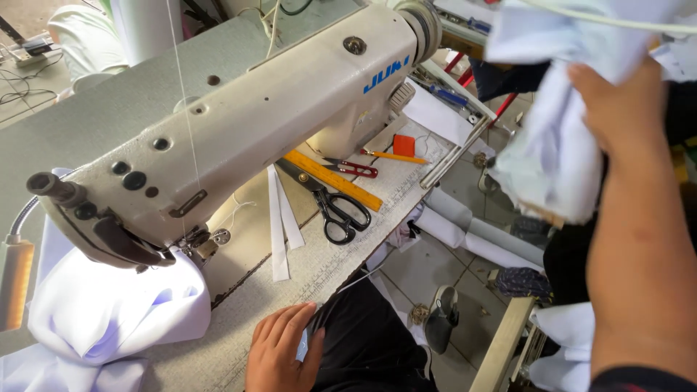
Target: Measuring and cutting white fabric into strips using a ruler and scissors at a sewing station.
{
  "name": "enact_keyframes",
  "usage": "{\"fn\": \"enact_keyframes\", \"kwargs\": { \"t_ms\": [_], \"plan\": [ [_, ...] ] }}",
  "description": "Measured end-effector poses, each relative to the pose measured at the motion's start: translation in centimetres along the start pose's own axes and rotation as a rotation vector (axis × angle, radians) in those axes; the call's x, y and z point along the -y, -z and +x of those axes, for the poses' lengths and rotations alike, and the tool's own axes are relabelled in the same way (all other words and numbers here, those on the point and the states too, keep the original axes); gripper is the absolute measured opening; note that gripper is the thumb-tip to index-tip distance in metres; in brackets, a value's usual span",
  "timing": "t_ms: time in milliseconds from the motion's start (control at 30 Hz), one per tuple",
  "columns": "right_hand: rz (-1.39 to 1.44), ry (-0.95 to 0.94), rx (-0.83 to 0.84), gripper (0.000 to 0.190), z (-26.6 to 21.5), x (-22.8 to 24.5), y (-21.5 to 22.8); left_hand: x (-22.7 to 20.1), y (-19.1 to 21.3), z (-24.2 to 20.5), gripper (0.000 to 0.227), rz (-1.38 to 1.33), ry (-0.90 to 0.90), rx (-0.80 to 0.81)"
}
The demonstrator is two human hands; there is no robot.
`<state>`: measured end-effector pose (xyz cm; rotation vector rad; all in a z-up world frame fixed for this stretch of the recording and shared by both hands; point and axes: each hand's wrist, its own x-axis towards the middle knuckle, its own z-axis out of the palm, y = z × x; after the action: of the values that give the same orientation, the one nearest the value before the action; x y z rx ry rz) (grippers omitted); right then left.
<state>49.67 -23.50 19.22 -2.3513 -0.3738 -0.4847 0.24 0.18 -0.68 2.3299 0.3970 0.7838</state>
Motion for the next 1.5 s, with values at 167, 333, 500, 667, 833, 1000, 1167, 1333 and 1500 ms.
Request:
{"fn": "enact_keyframes", "kwargs": {
  "t_ms": [167, 333, 500, 667, 833, 1000, 1167, 1333, 1500],
  "plan": [
    [-0.036, -0.09, 0.333, 0.049, 8.3, 2.2, -12.3, -0.1, -0.5, -0.3, 0.031, 0.015, 0.077, -0.022],
    [-0.466, -0.304, 0.601, 0.101, 5.2, 4.4, -18.7, 1.1, -1.8, -0.8, 0.033, 0.072, 0.083, -0.053],
    [-0.411, -0.266, 0.571, 0.097, 4.1, 6.5, -16.2, 1.1, -2.2, -0.6, 0.031, 0.098, 0.073, -0.098],
    [-0.232, -0.263, 0.441, 0.085, 4.0, 3.9, -15.0, 0.9, -2.0, -0.3, 0.032, 0.088, 0.088, -0.09],
    [-0.258, -0.137, 0.565, 0.077, 4.3, 0.6, -15.9, 1.0, -1.8, -0.2, 0.03, 0.088, 0.011, -0.102],
    [-0.338, -0.042, 0.438, 0.077, 4.1, 1.6, -13.3, 1.0, -1.6, -0.4, 0.032, 0.079, 0.038, -0.058],
    [-0.101, 0.644, 0.053, 0.037, -1.0, 2.7, -11.4, 0.8, -1.2, -0.1, 0.032, 0.038, 0.025, -0.046],
    [0.34, 0.424, 0.415, 0.018, -13.8, 9.6, -11.4, 0.8, -1.0, 0.1, 0.032, 0.005, -0.007, -0.046],
    [0.413, 0.703, 0.525, 0.022, -24.9, 14.1, -15.1, 1.1, -1.2, -0.1, 0.032, -0.001, -0.022, -0.067]
  ]
}}
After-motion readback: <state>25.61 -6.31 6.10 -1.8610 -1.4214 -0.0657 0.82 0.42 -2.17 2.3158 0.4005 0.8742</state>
